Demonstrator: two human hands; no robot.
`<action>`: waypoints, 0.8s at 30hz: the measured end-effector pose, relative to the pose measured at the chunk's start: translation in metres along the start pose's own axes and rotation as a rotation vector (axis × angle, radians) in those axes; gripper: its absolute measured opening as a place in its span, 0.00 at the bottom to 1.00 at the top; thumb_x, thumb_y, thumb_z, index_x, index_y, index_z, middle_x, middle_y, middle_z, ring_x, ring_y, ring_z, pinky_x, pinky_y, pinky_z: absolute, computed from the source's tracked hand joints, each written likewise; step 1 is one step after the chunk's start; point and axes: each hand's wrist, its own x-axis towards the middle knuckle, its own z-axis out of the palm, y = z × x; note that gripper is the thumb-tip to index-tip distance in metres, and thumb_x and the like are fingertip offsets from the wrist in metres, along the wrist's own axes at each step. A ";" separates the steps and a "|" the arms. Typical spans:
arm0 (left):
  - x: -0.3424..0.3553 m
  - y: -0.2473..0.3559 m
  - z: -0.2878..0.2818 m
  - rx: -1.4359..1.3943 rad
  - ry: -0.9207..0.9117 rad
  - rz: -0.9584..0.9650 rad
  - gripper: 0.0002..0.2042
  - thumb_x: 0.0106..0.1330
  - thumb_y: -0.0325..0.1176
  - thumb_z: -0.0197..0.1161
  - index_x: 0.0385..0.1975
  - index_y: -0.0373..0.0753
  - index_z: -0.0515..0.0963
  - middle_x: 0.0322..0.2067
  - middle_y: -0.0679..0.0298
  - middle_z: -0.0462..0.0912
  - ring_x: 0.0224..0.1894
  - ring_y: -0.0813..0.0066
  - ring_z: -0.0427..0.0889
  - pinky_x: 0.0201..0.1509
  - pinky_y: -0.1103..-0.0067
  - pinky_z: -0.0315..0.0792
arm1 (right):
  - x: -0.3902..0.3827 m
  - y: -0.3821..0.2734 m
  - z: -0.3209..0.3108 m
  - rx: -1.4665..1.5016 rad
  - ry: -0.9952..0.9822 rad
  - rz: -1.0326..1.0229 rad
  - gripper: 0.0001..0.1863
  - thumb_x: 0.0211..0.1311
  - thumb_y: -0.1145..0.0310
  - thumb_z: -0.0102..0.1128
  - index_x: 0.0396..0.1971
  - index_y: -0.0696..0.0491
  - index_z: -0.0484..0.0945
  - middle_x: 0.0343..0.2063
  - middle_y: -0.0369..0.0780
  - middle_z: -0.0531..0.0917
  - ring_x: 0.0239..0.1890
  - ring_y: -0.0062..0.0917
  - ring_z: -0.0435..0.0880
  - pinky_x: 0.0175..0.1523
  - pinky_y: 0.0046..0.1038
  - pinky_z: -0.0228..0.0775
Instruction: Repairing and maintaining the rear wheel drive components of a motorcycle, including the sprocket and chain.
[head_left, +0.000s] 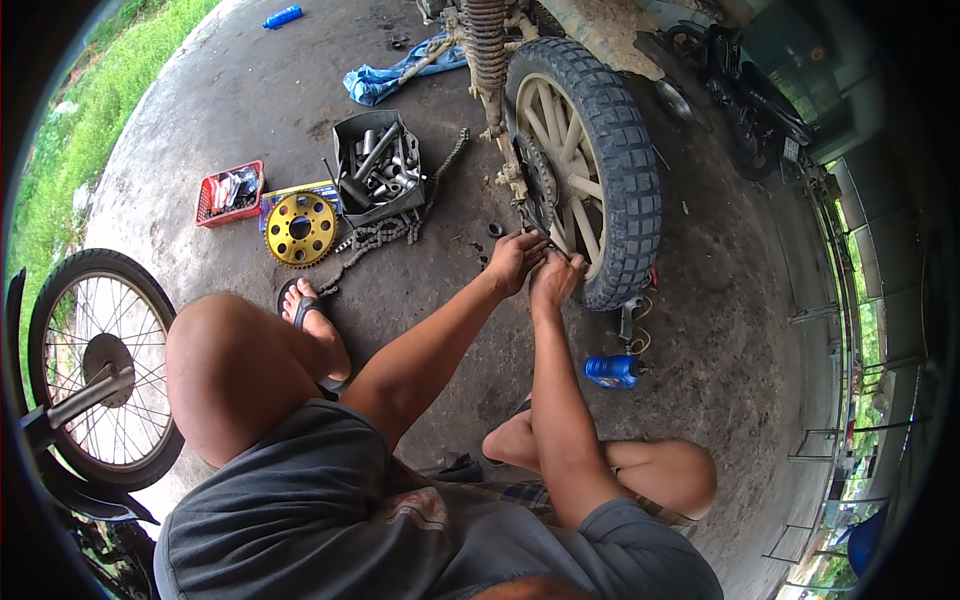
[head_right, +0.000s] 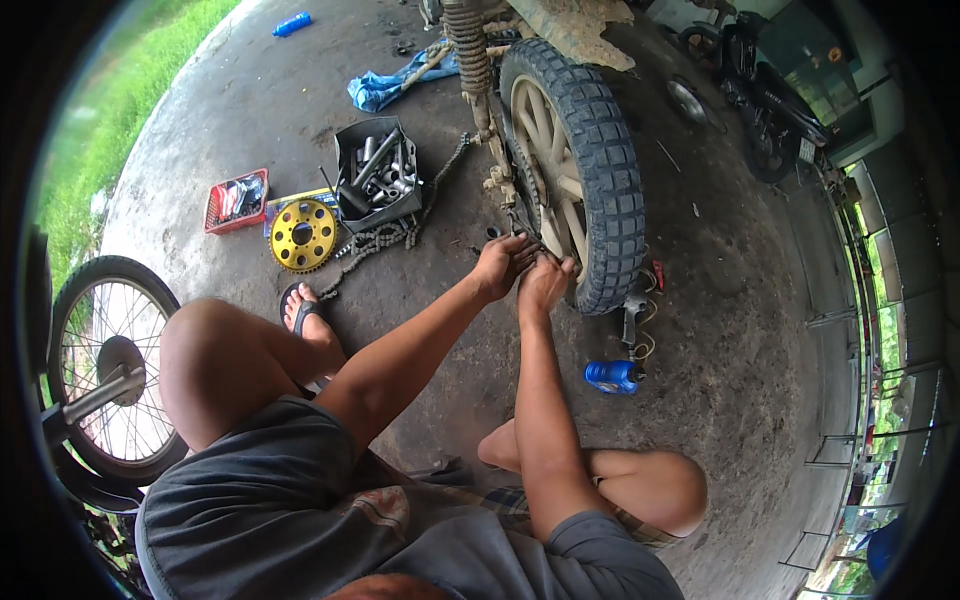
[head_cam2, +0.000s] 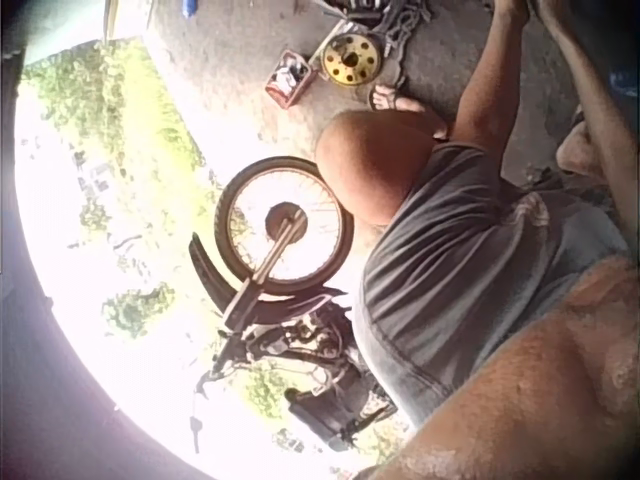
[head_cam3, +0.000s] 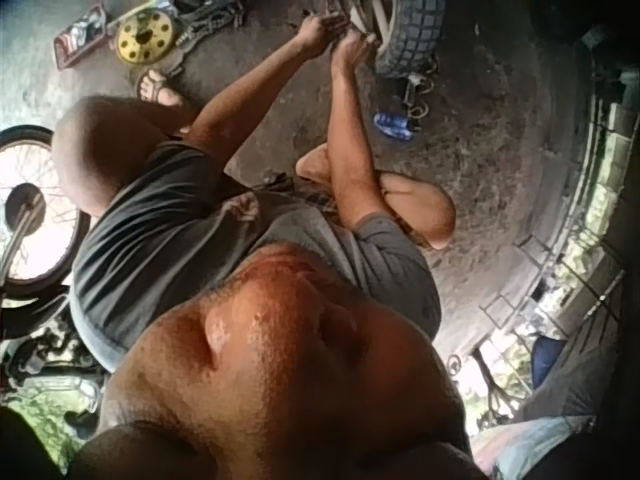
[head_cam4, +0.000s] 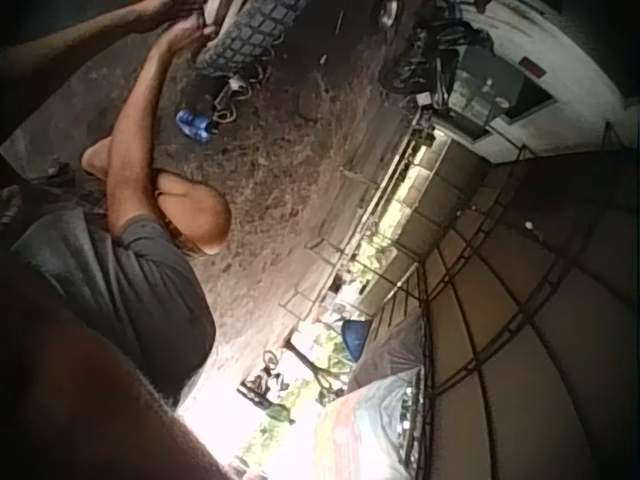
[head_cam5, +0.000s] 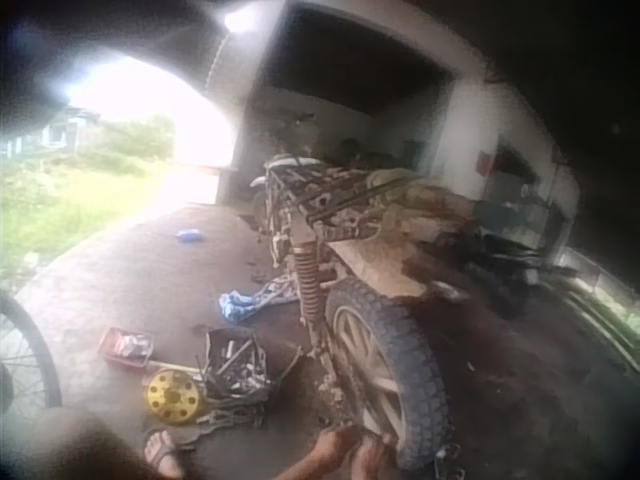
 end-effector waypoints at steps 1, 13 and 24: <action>0.002 0.000 0.002 -0.022 -0.033 0.009 0.18 0.75 0.42 0.59 0.53 0.34 0.72 0.49 0.57 0.82 0.54 0.61 0.81 0.61 0.65 0.73 | 0.001 -0.003 -0.006 -0.080 0.046 -0.040 0.08 0.57 0.74 0.57 0.31 0.55 0.86 0.34 0.45 0.86 0.44 0.42 0.77 0.53 0.43 0.68; 0.006 0.014 0.005 0.016 0.031 -0.179 0.29 0.77 0.55 0.50 0.60 0.32 0.71 0.59 0.52 0.80 0.63 0.58 0.75 0.71 0.60 0.62 | -0.027 -0.024 0.025 1.435 0.332 0.875 0.12 0.70 0.60 0.61 0.42 0.53 0.79 0.30 0.35 0.80 0.30 0.24 0.77 0.37 0.31 0.70; 0.022 0.020 -0.039 0.093 0.057 -0.187 0.29 0.79 0.55 0.39 0.62 0.38 0.74 0.54 0.54 0.84 0.56 0.56 0.81 0.66 0.64 0.68 | 0.028 -0.093 -0.046 1.028 0.213 0.346 0.12 0.76 0.64 0.56 0.40 0.59 0.79 0.28 0.38 0.83 0.29 0.21 0.80 0.34 0.29 0.71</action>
